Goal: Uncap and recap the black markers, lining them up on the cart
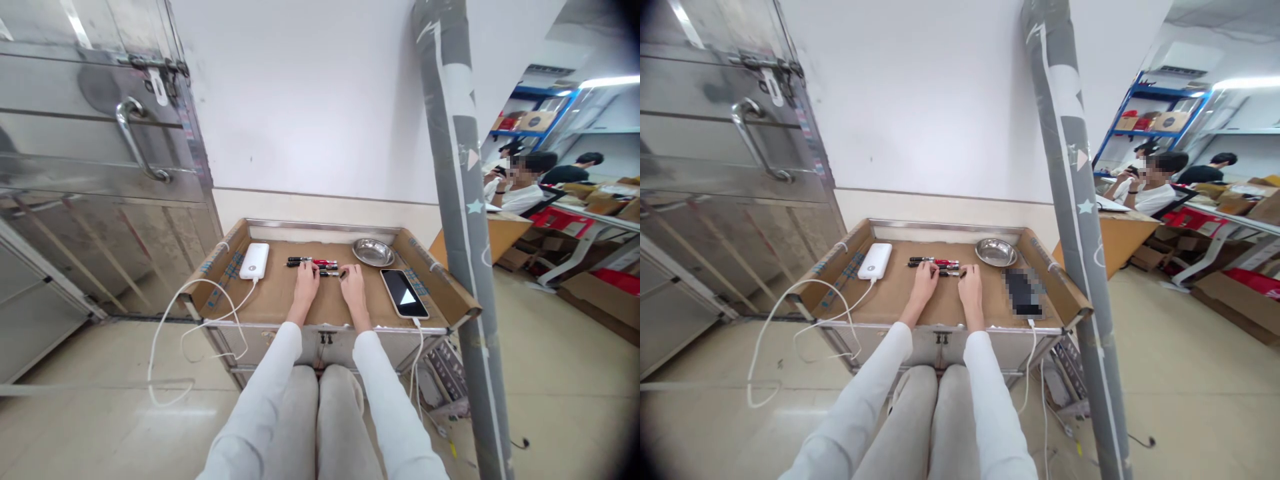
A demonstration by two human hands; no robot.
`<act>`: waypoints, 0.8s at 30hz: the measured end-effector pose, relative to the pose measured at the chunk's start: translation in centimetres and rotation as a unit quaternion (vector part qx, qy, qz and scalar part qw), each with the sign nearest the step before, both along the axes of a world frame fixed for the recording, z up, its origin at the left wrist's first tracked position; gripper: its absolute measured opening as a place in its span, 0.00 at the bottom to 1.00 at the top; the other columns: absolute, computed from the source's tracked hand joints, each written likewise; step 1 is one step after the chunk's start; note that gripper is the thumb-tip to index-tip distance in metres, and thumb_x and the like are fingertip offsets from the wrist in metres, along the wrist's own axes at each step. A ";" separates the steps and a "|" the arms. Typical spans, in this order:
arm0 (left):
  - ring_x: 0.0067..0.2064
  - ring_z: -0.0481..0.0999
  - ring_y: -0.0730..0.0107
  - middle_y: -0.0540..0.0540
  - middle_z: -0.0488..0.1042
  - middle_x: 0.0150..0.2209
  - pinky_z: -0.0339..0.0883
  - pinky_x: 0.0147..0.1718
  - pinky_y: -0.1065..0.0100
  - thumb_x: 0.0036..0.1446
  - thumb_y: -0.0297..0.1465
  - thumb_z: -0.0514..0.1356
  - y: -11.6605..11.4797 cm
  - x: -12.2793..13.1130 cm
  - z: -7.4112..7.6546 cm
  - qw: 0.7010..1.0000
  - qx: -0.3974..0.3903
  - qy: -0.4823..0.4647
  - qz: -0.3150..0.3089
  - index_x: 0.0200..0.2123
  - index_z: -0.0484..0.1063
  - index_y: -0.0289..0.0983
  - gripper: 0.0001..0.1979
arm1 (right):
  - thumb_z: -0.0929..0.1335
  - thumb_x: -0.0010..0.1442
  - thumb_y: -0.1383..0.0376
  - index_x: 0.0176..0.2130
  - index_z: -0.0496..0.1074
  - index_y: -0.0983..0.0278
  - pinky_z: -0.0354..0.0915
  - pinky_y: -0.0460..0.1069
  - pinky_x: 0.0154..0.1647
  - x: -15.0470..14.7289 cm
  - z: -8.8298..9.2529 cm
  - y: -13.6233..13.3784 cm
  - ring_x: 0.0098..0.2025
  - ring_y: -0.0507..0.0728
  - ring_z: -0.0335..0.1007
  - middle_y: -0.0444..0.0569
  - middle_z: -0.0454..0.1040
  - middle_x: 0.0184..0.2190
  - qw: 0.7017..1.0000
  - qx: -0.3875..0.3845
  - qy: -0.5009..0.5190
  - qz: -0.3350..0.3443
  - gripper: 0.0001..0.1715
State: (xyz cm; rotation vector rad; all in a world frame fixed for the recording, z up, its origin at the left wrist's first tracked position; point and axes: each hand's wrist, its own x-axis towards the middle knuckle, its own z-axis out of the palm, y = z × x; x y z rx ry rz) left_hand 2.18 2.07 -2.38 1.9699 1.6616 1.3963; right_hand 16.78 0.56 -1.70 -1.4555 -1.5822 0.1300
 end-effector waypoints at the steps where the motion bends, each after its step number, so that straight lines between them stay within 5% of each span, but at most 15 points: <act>1: 0.44 0.68 0.62 0.42 0.67 0.40 0.65 0.47 0.59 0.59 0.24 0.53 0.0 0.0 0.1 1.000 0.008 0.012 -0.006 0.35 0.66 0.37 0.04 | 0.55 0.52 0.78 0.38 0.68 0.65 0.60 0.49 0.45 0.0 0.0 0.0 0.39 0.56 0.63 0.53 0.67 0.40 1.000 -0.004 -0.005 -0.007 0.20; 10: 0.45 0.68 0.64 0.44 0.69 0.39 0.63 0.50 0.60 0.55 0.21 0.52 -0.1 0.4 0.4 0.978 0.034 0.106 -0.179 0.35 0.70 0.37 0.10 | 0.57 0.54 0.78 0.35 0.69 0.64 0.56 0.49 0.45 0.1 -0.5 0.2 0.40 0.57 0.61 0.52 0.69 0.37 0.992 0.004 -0.125 -0.017 0.17; 15: 0.49 0.67 0.62 0.43 0.69 0.44 0.62 0.53 0.59 0.55 0.23 0.53 -0.8 0.6 1.1 0.955 0.021 0.176 -0.238 0.44 0.70 0.38 0.14 | 0.57 0.55 0.78 0.36 0.69 0.65 0.57 0.50 0.45 0.3 -0.7 0.4 0.41 0.58 0.62 0.53 0.72 0.37 0.990 -0.018 -0.137 -0.018 0.17; 24: 0.49 0.68 0.62 0.42 0.70 0.46 0.61 0.55 0.57 0.60 0.27 0.52 -0.3 1.0 0.6 0.947 0.025 0.210 -0.241 0.44 0.73 0.38 0.13 | 0.56 0.57 0.76 0.36 0.69 0.65 0.58 0.51 0.45 0.5 -0.9 0.5 0.41 0.59 0.62 0.54 0.71 0.38 0.991 -0.008 -0.133 -0.011 0.16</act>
